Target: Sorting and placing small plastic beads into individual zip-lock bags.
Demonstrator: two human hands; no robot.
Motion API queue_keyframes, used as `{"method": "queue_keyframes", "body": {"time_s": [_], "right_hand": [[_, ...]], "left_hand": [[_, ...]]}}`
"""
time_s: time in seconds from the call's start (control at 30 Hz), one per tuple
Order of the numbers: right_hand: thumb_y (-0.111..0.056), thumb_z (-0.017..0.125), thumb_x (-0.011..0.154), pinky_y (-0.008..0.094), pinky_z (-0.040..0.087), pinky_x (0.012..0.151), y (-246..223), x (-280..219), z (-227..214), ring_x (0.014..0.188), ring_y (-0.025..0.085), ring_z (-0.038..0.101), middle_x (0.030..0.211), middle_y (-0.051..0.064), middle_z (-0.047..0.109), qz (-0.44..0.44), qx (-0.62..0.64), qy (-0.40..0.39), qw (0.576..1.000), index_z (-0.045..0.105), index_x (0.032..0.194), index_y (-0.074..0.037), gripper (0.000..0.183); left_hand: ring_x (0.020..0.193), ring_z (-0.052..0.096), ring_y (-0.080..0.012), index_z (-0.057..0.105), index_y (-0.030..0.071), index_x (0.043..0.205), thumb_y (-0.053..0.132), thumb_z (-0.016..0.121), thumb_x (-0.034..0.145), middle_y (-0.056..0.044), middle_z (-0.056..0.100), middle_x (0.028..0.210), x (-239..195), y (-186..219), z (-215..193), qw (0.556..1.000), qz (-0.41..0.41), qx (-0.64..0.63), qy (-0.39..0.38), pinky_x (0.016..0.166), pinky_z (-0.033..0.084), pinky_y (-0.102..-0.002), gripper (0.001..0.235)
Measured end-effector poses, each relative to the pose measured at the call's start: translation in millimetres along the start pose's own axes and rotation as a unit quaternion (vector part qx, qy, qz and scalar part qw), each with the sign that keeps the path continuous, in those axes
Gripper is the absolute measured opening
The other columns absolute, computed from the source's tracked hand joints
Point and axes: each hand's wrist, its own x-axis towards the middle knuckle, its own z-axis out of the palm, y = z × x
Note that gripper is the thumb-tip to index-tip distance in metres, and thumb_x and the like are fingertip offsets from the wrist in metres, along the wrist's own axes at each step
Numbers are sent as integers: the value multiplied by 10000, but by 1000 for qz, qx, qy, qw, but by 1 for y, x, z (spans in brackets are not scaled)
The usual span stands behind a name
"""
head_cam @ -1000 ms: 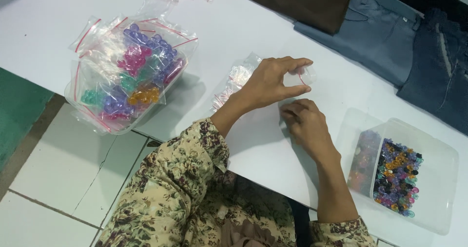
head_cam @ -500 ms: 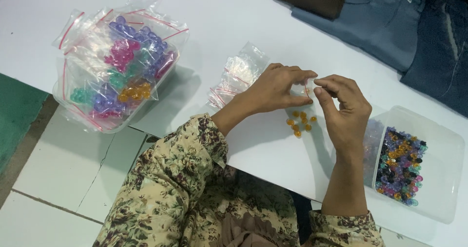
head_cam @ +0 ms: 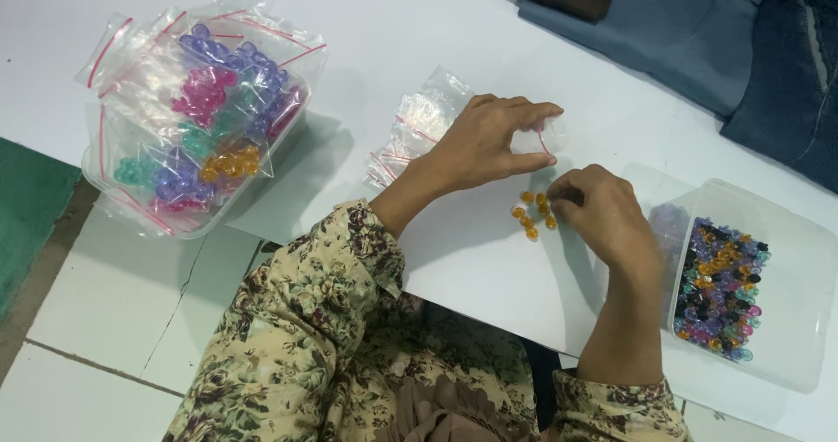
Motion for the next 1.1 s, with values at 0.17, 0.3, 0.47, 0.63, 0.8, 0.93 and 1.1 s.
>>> {"method": "queue_keyframes", "body": {"time_s": [0.17,0.3,0.47,0.63,0.8,0.93,1.1], "right_hand": [[2,728,889,488,587,814,-3,0,0,1016,435,717,993,233,725,14,1,-1,1000,796,1027,-27,157],[58,728,898,453,586,720,14,3,-5,904,456,714,951,280,687,-63,71,100,990,770,1013,25,126],[80,744,978,354,576,763,10,-2,-1,913,311,712,1031,181,672,-177,156,212,948,770,1084,-12,143],[59,752,1024,360,576,806,1,-5,-2,938,294,707,1082,187,669,-236,182,227,927,760,1130,20,113],[69,737,1049,303,536,779,12,-4,-3,879,222,676,1043,140,662,-212,178,234,932,770,1130,-9,118],[42,791,945,322,528,737,11,0,1,809,223,677,979,125,684,-192,156,189,950,788,1071,-46,154],[-15,745,868,537,546,783,-24,-3,1,939,524,706,1095,333,706,-97,32,-9,995,762,1017,74,174]], "left_hand": [[1050,709,-240,614,125,1367,346,832,884,-57,741,1071,0,1,2,1000,-9,12,-12,1106,380,-563,574],[1049,700,-241,613,128,1369,381,823,872,-52,741,1056,0,-3,8,998,-19,25,-52,1113,353,-580,596],[1034,706,-260,612,105,1367,379,819,868,-80,745,1051,-2,-3,16,997,-11,23,-66,1105,359,-594,606],[1030,705,-262,618,85,1357,399,817,869,-94,745,1051,-2,2,12,997,-2,19,-75,1099,364,-597,613],[1031,721,-287,619,89,1367,330,821,897,-119,759,1069,1,0,0,1000,22,-9,5,1083,375,-616,566],[1068,720,-268,584,131,1397,355,809,936,-85,747,1104,3,-4,-10,995,52,-28,83,1074,425,-568,559],[1074,719,-211,547,193,1434,381,790,968,-23,729,1155,4,-7,-14,991,52,-23,125,1104,423,-514,559]]}}
